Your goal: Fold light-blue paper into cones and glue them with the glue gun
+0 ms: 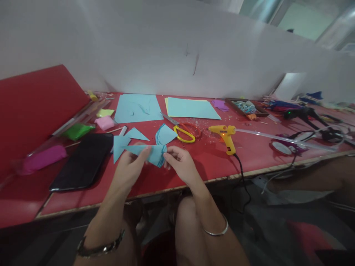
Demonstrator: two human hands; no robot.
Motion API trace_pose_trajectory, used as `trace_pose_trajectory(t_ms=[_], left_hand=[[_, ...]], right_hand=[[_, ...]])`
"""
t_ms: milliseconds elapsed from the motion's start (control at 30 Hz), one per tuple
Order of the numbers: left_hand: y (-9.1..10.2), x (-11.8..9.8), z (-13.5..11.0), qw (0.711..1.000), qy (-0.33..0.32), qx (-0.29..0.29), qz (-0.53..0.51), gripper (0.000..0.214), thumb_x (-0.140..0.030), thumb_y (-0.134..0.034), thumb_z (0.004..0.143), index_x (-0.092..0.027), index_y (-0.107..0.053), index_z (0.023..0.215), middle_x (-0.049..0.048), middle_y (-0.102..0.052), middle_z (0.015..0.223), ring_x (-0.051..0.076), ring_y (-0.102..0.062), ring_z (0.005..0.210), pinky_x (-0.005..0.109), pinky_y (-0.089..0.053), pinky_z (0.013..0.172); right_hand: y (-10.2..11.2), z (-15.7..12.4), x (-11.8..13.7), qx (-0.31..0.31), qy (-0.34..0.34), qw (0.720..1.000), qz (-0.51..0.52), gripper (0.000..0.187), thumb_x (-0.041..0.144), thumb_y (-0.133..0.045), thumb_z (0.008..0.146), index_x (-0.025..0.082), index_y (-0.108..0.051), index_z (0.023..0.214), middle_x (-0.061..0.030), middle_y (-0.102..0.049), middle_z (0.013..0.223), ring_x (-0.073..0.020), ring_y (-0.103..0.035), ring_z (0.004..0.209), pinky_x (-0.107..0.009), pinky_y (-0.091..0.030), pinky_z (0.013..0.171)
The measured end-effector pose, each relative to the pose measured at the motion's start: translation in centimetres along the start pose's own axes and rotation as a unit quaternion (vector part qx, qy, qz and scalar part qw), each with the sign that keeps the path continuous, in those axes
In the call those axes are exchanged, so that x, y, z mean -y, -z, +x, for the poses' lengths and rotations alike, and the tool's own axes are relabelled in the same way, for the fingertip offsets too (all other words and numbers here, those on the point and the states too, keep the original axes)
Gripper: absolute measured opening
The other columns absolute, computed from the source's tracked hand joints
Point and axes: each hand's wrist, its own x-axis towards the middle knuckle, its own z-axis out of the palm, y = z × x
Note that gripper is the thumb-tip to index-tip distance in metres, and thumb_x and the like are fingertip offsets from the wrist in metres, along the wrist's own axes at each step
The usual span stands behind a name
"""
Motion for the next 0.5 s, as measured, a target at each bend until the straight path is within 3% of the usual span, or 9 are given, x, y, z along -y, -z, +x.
trace_pose_trajectory(t_ms=[133, 300, 400, 500], left_hand=[[-0.2, -0.4, -0.6, 0.996, 0.013, 0.046, 0.074, 0.028, -0.044, -0.060, 0.067, -0.018, -0.055, 0.059, -0.0009, -0.058, 0.058, 0.013, -0.050, 0.055, 0.023, -0.041, 0.053], [-1.0, -1.1, -1.1, 0.975, 0.031, 0.181, 0.126, 0.032, -0.048, -0.055, 0.067, -0.020, -0.052, 0.052, -0.0026, -0.051, 0.045, 0.014, -0.048, 0.047, 0.024, -0.041, 0.050], [-1.2, -1.0, -1.1, 0.976, 0.011, 0.166, 0.138, 0.033, -0.049, -0.051, 0.069, -0.020, -0.049, 0.053, -0.0023, -0.051, 0.048, 0.014, -0.048, 0.049, 0.024, -0.042, 0.051], [-0.8, -0.8, -0.9, 0.973, -0.001, 0.149, 0.177, 0.035, -0.048, -0.048, 0.070, -0.020, -0.047, 0.050, -0.0013, -0.052, 0.049, 0.014, -0.049, 0.050, 0.025, -0.042, 0.052]], right_hand=[[-0.1, -0.1, -0.2, 0.008, 0.003, 1.000, -0.001, 0.014, 0.032, -0.054, 0.072, 0.018, -0.053, 0.072, 0.0051, -0.051, 0.053, -0.0075, -0.049, 0.047, -0.020, -0.041, 0.047], [-0.2, 0.2, -0.1, -0.010, 0.012, 1.000, -0.020, 0.012, 0.031, -0.053, 0.074, 0.019, -0.052, 0.071, 0.0047, -0.051, 0.057, -0.0071, -0.047, 0.048, -0.020, -0.041, 0.049], [1.3, -0.2, 0.8, -0.036, 0.012, 0.998, -0.055, 0.014, 0.032, -0.052, 0.074, 0.018, -0.053, 0.076, 0.0044, -0.052, 0.057, -0.0084, -0.049, 0.050, -0.021, -0.041, 0.051], [4.6, -1.6, 1.8, -0.108, 0.020, 0.986, -0.122, 0.020, 0.037, -0.051, 0.076, 0.017, -0.053, 0.072, 0.0035, -0.051, 0.055, -0.0094, -0.048, 0.052, -0.022, -0.040, 0.054]])
